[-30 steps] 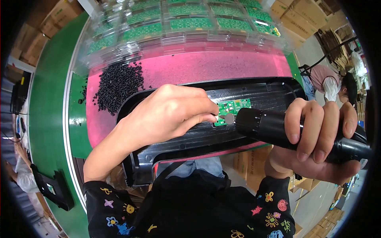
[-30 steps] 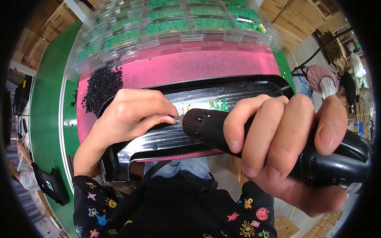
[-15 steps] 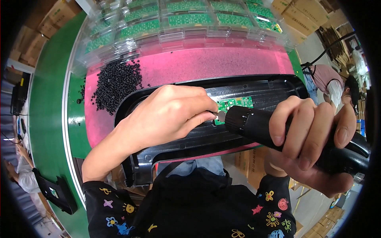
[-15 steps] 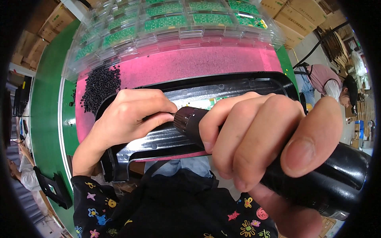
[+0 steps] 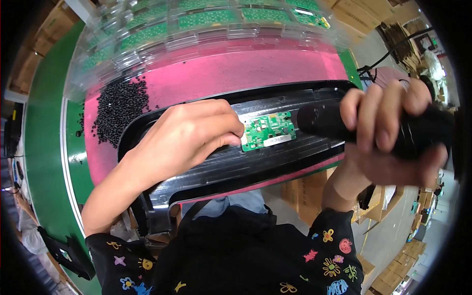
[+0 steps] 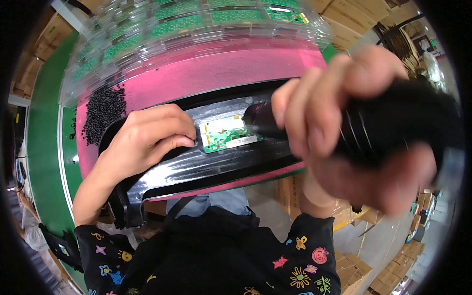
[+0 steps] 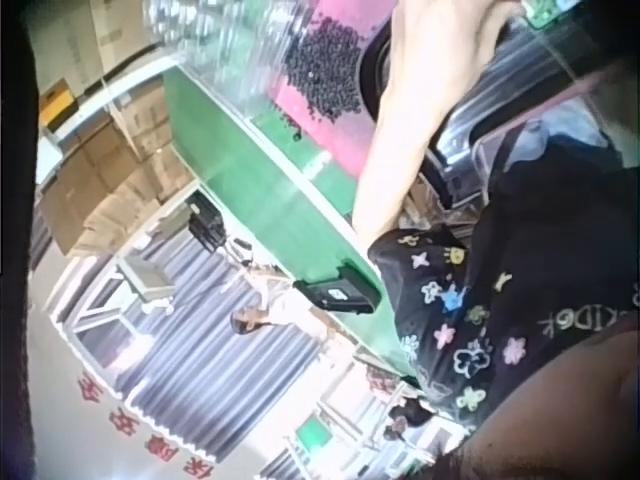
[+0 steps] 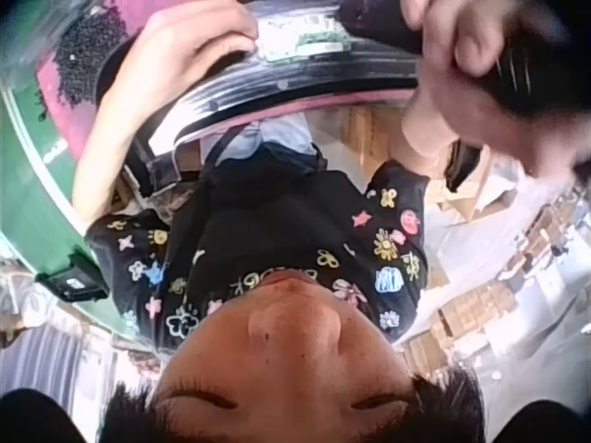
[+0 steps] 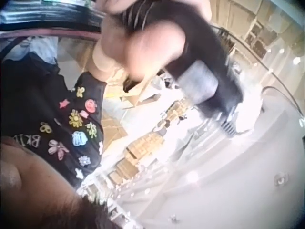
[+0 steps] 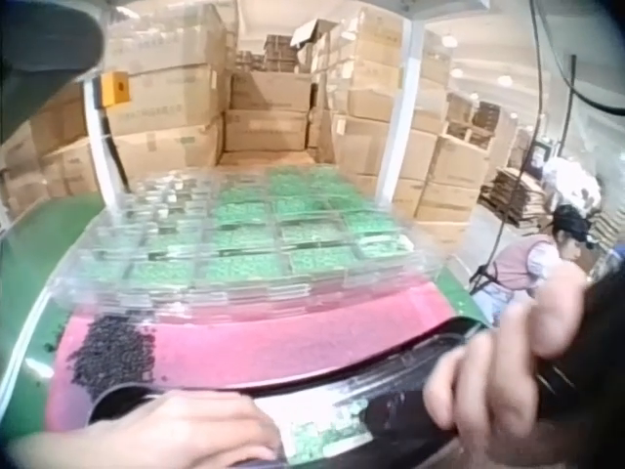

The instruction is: Assembling an electronic device by attaching a circuit board into a plastic housing using an electric screwdriver.

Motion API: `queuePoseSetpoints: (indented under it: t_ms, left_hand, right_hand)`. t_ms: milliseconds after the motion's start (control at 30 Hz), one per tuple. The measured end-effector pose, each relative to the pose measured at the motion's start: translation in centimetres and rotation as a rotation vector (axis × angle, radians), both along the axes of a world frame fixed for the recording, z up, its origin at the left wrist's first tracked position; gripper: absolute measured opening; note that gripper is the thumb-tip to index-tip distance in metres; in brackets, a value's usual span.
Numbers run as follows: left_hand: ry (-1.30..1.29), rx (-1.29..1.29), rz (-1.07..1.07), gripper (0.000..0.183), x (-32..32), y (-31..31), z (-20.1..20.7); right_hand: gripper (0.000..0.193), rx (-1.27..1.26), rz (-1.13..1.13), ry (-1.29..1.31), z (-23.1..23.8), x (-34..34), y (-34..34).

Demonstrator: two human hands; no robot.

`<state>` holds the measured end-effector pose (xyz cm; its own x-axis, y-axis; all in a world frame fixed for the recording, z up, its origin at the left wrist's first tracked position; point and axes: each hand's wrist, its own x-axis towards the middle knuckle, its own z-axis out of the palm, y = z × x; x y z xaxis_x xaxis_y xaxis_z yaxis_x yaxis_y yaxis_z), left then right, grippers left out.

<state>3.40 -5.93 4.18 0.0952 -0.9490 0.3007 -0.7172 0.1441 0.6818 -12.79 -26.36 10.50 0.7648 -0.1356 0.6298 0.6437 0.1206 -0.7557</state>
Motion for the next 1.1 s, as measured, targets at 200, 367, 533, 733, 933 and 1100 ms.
queuePoseSetpoints:
  t_ms: [200,367,533,733,933,1100]
  left_hand:
    - [-0.162,-0.047,-0.092,0.015,-0.5,-0.4,-1.0]
    - [-0.205,0.001,-0.113,0.014,-0.7,-0.6,-0.8]
    - [-0.136,0.02,-0.084,0.011,-0.8,-0.5,-1.0]
    - [-0.031,0.128,-0.074,0.01,-0.7,-0.3,-0.6]
    - [0.037,0.201,-0.064,0.01,-0.8,0.1,0.0]
    - [-0.002,0.182,-0.08,0.009,-0.5,0.2,-0.3]
  right_hand:
    - [0.048,0.068,-0.311,0.176,-2.3,0.6,-1.0]
    - [0.048,0.089,-0.35,0.179,-2.8,0.6,-1.0]
    - [0.048,0.066,-0.292,0.192,-3.1,0.9,-1.2]
    - [0.045,-0.031,-0.23,0.25,-2.8,2.0,-1.6]
    - [0.04,-0.075,-0.186,0.237,-3.1,2.5,-1.5]
    - [0.026,0.071,-0.234,0.193,-3.4,2.6,-0.8]
